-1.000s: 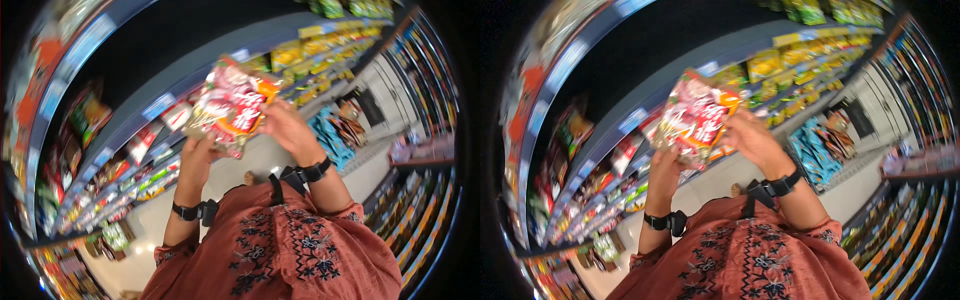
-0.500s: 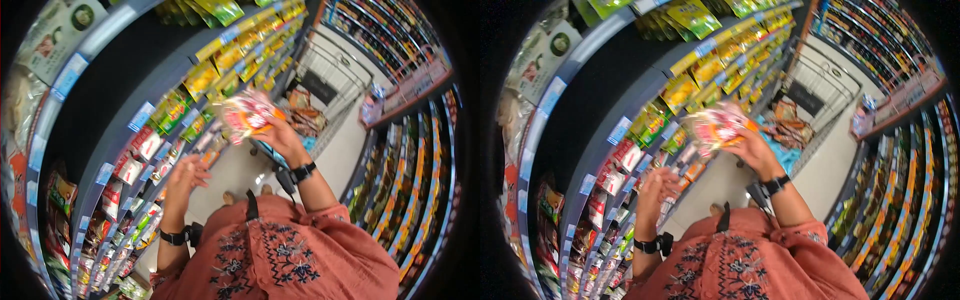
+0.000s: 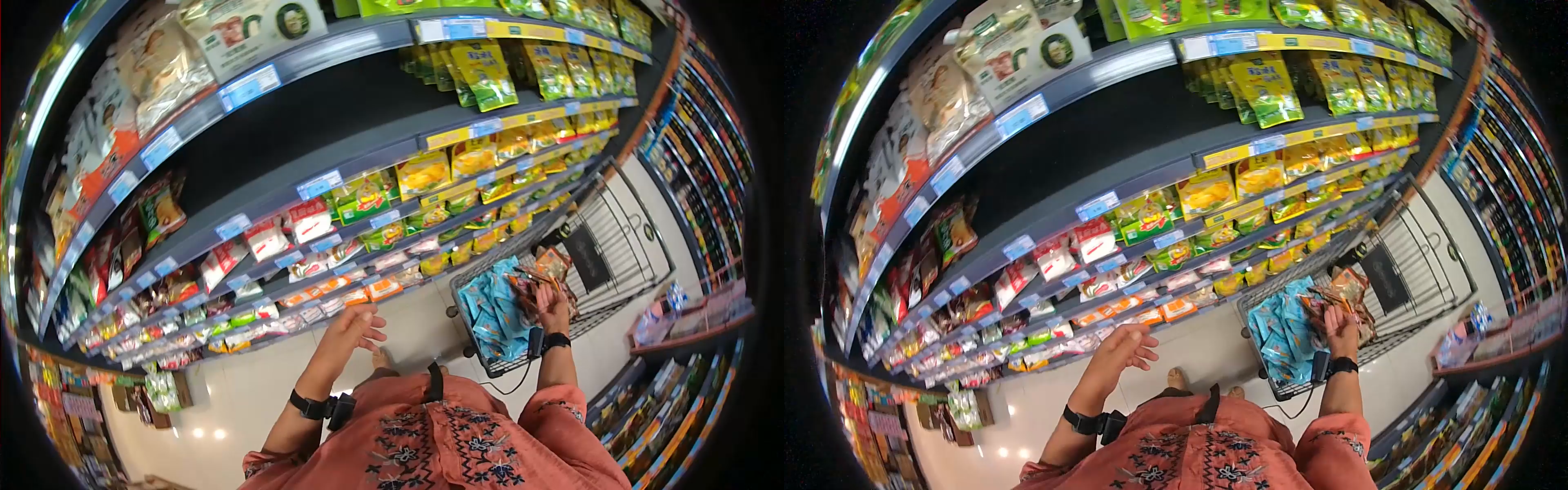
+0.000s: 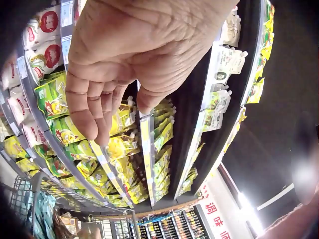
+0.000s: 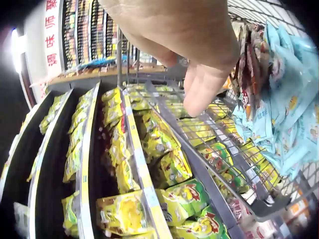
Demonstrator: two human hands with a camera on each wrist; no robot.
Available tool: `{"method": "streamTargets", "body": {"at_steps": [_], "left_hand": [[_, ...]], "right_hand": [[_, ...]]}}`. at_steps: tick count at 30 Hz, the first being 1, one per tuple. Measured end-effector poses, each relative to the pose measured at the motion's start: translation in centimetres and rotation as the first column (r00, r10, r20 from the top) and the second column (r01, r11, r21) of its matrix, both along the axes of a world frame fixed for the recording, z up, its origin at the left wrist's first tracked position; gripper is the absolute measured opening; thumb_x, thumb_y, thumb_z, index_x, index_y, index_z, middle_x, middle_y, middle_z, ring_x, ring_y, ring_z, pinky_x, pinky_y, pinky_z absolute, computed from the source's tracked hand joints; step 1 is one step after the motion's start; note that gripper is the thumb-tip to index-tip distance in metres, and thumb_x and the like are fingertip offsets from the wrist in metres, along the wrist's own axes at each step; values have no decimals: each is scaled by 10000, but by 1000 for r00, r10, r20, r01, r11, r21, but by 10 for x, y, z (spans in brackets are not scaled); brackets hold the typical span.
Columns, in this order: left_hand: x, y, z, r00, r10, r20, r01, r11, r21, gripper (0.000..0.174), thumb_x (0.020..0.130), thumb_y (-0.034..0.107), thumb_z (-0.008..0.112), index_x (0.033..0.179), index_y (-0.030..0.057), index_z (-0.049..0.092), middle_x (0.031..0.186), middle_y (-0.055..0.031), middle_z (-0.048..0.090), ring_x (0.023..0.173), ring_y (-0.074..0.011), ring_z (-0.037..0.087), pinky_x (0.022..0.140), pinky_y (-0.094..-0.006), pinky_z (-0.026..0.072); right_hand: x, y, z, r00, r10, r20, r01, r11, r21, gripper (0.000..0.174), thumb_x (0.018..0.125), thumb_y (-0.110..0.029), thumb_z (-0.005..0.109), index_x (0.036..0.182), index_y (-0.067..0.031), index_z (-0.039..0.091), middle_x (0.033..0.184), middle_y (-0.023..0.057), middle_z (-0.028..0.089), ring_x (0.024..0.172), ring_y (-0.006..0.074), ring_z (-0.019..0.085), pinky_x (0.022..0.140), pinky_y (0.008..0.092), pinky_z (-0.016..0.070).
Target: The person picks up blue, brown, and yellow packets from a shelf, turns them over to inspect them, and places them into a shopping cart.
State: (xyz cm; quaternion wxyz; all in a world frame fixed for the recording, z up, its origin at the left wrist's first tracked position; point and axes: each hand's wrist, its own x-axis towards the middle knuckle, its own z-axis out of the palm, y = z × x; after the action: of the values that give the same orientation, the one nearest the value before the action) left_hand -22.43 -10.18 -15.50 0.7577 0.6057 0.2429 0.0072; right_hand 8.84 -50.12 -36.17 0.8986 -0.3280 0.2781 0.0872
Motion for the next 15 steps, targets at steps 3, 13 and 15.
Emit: {"method": "streamTargets", "body": {"at_steps": [3, 13, 15], "left_hand": [[-6, -14, -3, 999, 50, -13, -50, 999, 3, 423, 1023, 351, 515, 1289, 23, 500, 1136, -139, 626, 932, -215, 657, 759, -329, 540], [-12, -56, -1, 998, 17, -60, -17, 1000, -1, 439, 1014, 367, 531, 1265, 8, 523, 1101, -125, 636, 945, -191, 660, 761, -294, 534], [-15, -61, -5, 999, -7, -53, 6, 1000, -9, 439, 1014, 365, 530, 1265, 5, 524, 1107, -129, 635, 944, -191, 662, 761, -293, 535]], "right_hand": [[10, 14, -7, 955, 284, 79, -287, 958, 21, 375, 987, -169, 510, 1270, 77, 493, 1380, 210, 525, 1268, 327, 535, 1037, 412, 496], [-79, 131, 31, 386, 922, 11, -913, 384, -137, 305, 993, -275, 537, 1173, -32, 578, 1078, 137, 675, 940, 226, 673, 777, 353, 572], [-100, 139, 47, 303, 953, 23, -934, 301, -194, 294, 1002, -265, 523, 1159, -22, 575, 1021, 139, 685, 877, 240, 686, 747, 364, 582]]}}
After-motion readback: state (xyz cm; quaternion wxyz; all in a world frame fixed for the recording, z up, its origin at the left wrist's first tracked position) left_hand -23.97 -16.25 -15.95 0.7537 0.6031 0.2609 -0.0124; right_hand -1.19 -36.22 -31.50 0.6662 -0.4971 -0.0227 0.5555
